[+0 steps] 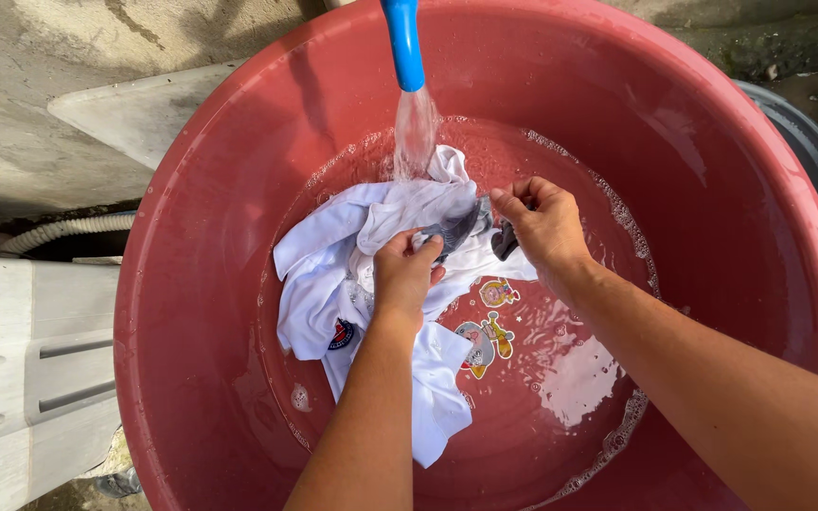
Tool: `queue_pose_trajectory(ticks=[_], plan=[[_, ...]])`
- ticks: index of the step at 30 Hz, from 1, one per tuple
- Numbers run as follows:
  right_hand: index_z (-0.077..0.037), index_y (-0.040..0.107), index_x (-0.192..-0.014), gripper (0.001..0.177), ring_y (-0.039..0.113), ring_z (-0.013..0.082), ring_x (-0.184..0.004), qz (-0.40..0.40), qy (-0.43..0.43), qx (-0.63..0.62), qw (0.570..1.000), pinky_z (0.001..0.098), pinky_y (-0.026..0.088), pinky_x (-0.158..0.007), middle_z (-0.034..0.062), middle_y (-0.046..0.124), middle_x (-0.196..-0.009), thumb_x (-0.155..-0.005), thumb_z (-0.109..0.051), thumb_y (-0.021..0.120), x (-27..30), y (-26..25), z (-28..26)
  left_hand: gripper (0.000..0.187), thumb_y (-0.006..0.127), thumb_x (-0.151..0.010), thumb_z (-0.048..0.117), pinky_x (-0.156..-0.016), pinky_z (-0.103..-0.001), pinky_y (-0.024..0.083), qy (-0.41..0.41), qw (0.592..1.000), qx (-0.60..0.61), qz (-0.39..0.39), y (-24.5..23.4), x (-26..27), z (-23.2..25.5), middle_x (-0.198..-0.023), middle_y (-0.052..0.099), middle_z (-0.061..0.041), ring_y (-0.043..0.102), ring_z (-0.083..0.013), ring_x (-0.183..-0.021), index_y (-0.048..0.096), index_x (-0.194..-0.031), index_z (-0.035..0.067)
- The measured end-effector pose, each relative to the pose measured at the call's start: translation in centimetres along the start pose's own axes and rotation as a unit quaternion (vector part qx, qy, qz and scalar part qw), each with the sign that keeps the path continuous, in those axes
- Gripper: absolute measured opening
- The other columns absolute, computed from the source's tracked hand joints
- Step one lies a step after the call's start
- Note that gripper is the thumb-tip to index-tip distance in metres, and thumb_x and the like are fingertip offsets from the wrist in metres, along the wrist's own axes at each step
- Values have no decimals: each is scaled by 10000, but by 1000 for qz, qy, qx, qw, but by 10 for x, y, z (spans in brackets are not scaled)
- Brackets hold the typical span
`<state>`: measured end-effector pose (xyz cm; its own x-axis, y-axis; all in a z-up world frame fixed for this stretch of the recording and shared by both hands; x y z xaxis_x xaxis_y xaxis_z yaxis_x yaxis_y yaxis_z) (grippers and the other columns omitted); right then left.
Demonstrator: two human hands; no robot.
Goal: The person washes white clothing in a red tub filled with water and soap, wrings it out, and then hangs a white tank top and a grey sock on a blue plastic hanger.
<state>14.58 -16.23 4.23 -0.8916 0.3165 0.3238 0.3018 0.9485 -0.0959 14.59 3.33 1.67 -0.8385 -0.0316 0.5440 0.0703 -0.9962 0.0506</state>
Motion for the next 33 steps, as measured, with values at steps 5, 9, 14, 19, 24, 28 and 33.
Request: queue_pose_trajectory(ticks=[5,9,14,19,24,28,33], plan=[[2,676,-952,247,538,98,-666,-51,1,-50,997,275,459,-572,49,643,-803,-978,-238,727,7,28,-6,214,628,-914,123,-722,-307,653,6,999,18,-38,18,8,19,-991,652,-29,674,-108,-861,646,-1107,32],[-6,652,-1021,251,658,116,-719,-149,34,-91,984,259,578,-675,68,687,-831,-1049,-243,575,20,43,-24,312,530,-992,349,-662,-314,580,-81,993,77,-31,25,8,28,-977,659,-73,654,-140,-805,583,-1094,59],[22,606,-1043,210,696,225,-747,-109,81,-193,972,363,635,-663,118,689,-897,-927,46,433,7,35,-24,215,621,-971,121,-765,-337,642,44,994,-10,-99,31,-19,22,-1082,691,-105,725,-181,-905,579,-1169,47],[12,628,-1017,185,608,142,-735,65,27,-175,982,283,519,-641,99,690,-910,-930,50,469,-15,20,7,233,631,-963,103,-791,-358,602,49,987,117,-96,29,-45,6,-1069,690,-64,691,-163,-919,605,-1191,62],[-28,675,-991,163,554,83,-772,115,12,-61,991,261,471,-669,42,658,-909,-919,37,544,-21,3,32,360,751,-854,262,-897,-384,554,75,956,-198,203,-29,-67,-10,-1080,727,-35,700,-210,-986,706,-1173,104],[-79,646,-1003,151,576,118,-763,56,139,-47,988,309,517,-677,35,647,-900,-946,-15,522,-17,7,35,359,815,-845,297,-981,-451,451,40,868,-380,316,-19,-74,-2,-1246,547,-182,477,-353,-1161,747,-1165,147],[-86,632,-1009,122,620,118,-839,29,140,-51,988,334,568,-728,19,667,-962,-952,-45,532,-9,15,28,479,831,-825,466,-1107,-511,378,-53,839,-481,250,-30,-84,0,-1331,631,-155,432,-314,-1353,752,-1144,118]])
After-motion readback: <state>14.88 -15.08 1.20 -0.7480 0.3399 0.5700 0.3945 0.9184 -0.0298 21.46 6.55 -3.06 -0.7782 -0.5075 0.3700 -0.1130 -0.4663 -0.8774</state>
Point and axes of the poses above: each hand's wrist, its own x-axis away from the middle knuckle, its own y-axis out of the palm, z = x × y, the point moved 2 cm from there along -x, towards the middle knuckle
